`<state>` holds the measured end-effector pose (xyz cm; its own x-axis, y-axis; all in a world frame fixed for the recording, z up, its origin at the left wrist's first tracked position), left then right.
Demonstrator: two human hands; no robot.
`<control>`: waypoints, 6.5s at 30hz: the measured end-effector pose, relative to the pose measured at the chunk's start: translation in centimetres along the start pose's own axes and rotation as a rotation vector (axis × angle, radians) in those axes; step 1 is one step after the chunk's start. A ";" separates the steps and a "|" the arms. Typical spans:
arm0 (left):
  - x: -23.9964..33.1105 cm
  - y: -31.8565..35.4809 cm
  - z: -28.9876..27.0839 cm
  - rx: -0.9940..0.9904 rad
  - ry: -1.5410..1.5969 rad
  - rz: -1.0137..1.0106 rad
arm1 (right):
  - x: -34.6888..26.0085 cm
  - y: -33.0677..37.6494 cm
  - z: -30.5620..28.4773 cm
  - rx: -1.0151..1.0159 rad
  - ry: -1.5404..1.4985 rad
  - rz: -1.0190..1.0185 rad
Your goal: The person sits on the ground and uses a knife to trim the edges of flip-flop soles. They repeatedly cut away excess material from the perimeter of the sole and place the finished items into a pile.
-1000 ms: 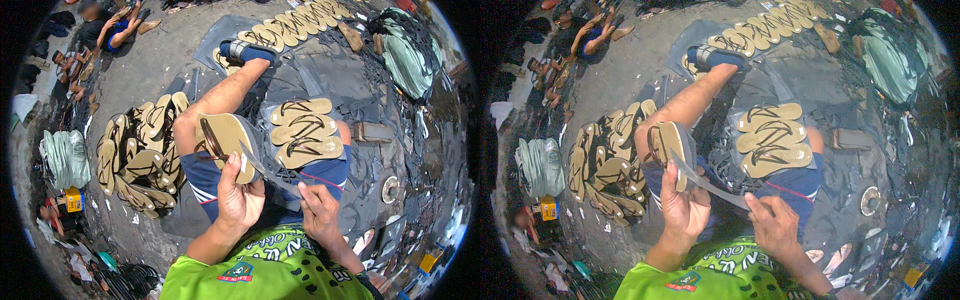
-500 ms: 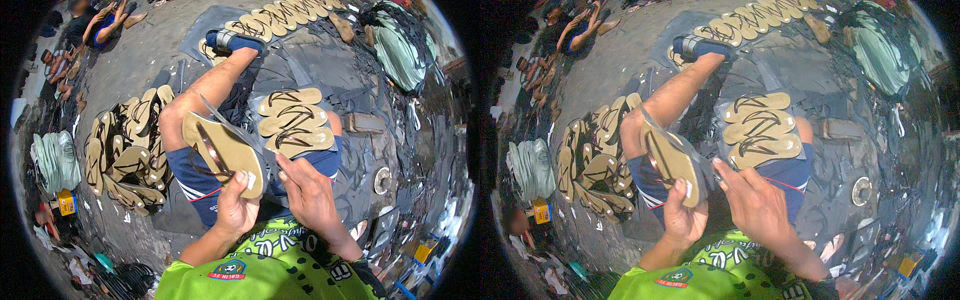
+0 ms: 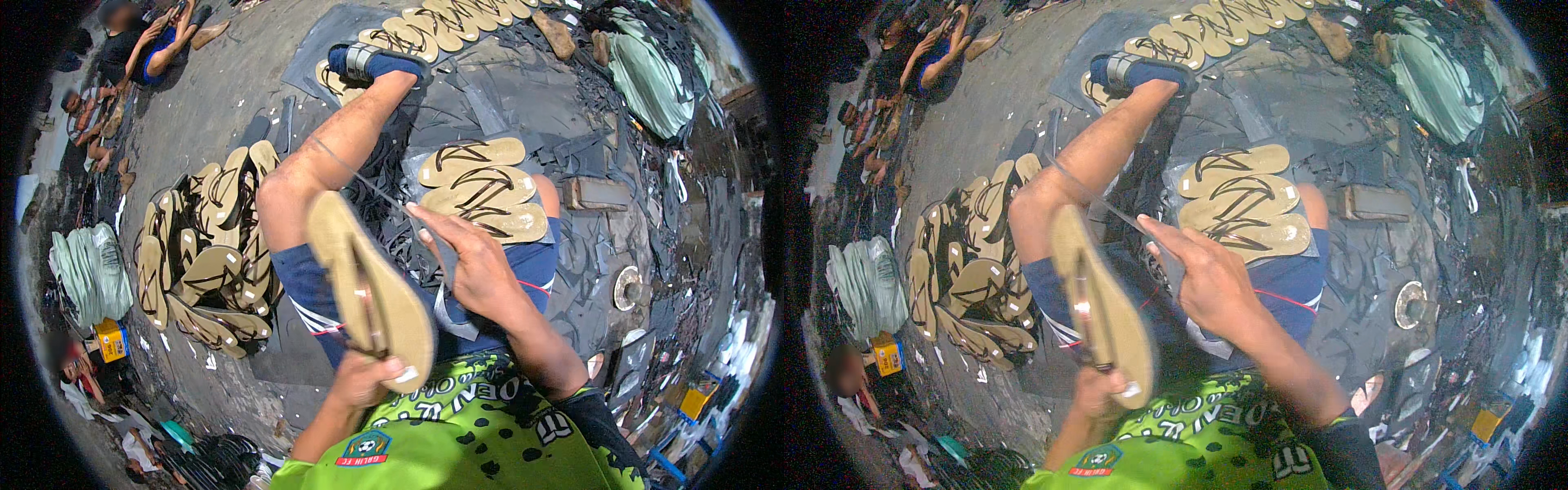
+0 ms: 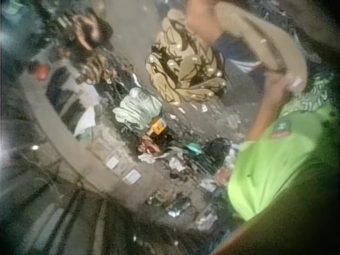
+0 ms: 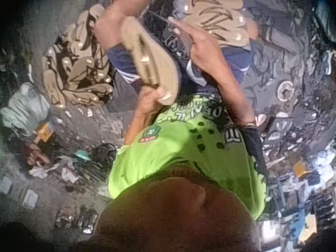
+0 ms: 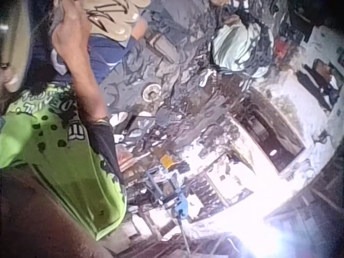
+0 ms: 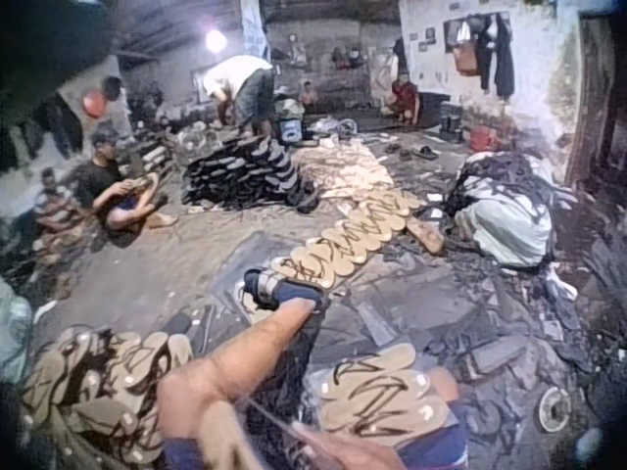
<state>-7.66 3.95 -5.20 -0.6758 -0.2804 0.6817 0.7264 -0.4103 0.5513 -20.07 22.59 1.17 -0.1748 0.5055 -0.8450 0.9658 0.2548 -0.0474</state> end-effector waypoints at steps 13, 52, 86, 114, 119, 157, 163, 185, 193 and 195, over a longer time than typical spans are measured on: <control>0.4 0.0 -19.4 0.422 -0.809 0.047 | 22.2 13.1 -11.4 0.122 0.121 0.901; -1.3 -4.5 6.0 0.108 0.352 0.070 | -0.1 19.4 2.0 0.003 -0.419 0.223; 2.4 0.5 7.1 0.126 0.188 0.124 | -1.2 13.7 4.6 -0.294 0.116 0.125; 0.8 2.2 6.5 0.135 0.086 0.020 | -0.1 -3.5 10.2 -0.515 0.231 0.007; 0.7 5.4 8.6 -0.067 -0.271 -0.025 | 5.8 -4.2 14.3 -0.366 -0.559 0.100; 2.8 -4.4 -2.4 -0.122 0.351 0.137 | -3.0 14.9 2.0 -0.095 0.083 -0.073; 1.7 -5.5 -2.1 -0.063 0.360 0.021 | -2.1 12.5 0.7 -0.091 0.179 0.020; 5.6 -7.1 0.8 -0.276 0.058 -0.050 | -3.8 -2.1 2.1 -0.623 0.081 -0.029; 5.0 -7.5 1.9 -0.299 -0.172 -0.025 | -3.3 -4.3 3.6 -0.993 0.221 0.044; 5.4 -7.4 2.5 -0.296 -0.181 -0.008 | -3.9 -4.6 3.1 -0.977 0.217 0.032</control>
<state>-16.37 7.70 -4.43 -0.6289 -0.1286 0.7667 0.6356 -0.6531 0.4118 -23.24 16.87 3.04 -0.2763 0.6387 -0.7181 0.4064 0.7547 0.5150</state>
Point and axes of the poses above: each hand's wrist, its own y-axis away from the middle knuckle, its own z-axis out of the palm, x = y × z, the point moved 10 cm from there along -y, towards the middle knuckle, and after that the axes turned 10 degrees about -x, right-handed, at the moved point
